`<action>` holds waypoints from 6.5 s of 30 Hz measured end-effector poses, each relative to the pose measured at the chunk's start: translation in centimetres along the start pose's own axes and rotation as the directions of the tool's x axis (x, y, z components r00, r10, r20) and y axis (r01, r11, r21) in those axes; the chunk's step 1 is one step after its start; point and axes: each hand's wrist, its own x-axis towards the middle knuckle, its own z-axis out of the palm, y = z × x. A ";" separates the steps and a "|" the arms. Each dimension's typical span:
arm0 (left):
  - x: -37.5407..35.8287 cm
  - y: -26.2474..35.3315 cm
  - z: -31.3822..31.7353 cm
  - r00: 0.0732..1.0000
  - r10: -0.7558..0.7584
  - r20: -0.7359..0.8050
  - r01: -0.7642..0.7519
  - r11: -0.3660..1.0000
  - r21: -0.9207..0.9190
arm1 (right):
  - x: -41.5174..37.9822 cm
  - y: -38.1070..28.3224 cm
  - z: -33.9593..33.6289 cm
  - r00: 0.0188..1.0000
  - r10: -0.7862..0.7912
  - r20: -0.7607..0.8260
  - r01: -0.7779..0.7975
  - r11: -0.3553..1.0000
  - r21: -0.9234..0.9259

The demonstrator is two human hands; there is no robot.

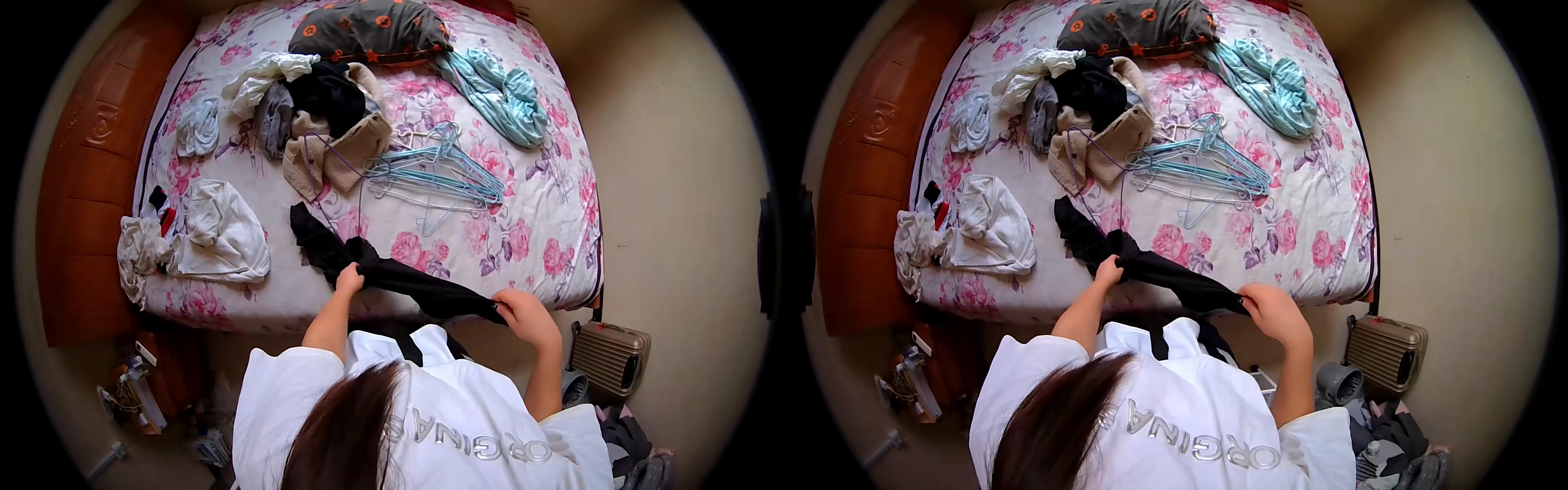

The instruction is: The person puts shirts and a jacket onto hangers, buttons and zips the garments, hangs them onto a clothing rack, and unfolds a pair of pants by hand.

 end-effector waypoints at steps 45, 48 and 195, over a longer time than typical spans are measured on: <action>-18.1 25.1 -27.4 0.605 0.783 -0.146 -0.793 0.609 -0.019 | 7.5 -1.5 -10.8 0.682 -0.269 -0.680 0.306 0.950 -0.069; -17.6 25.4 -27.4 0.674 0.733 0.087 -0.734 0.679 -0.030 | 6.2 -1.7 -12.7 0.595 -0.277 -0.755 0.251 0.956 -0.154; -14.6 34.1 17.9 0.676 0.013 0.737 0.176 0.968 -0.178 | -12.1 44.8 -18.6 0.990 0.073 0.118 -0.133 0.245 0.960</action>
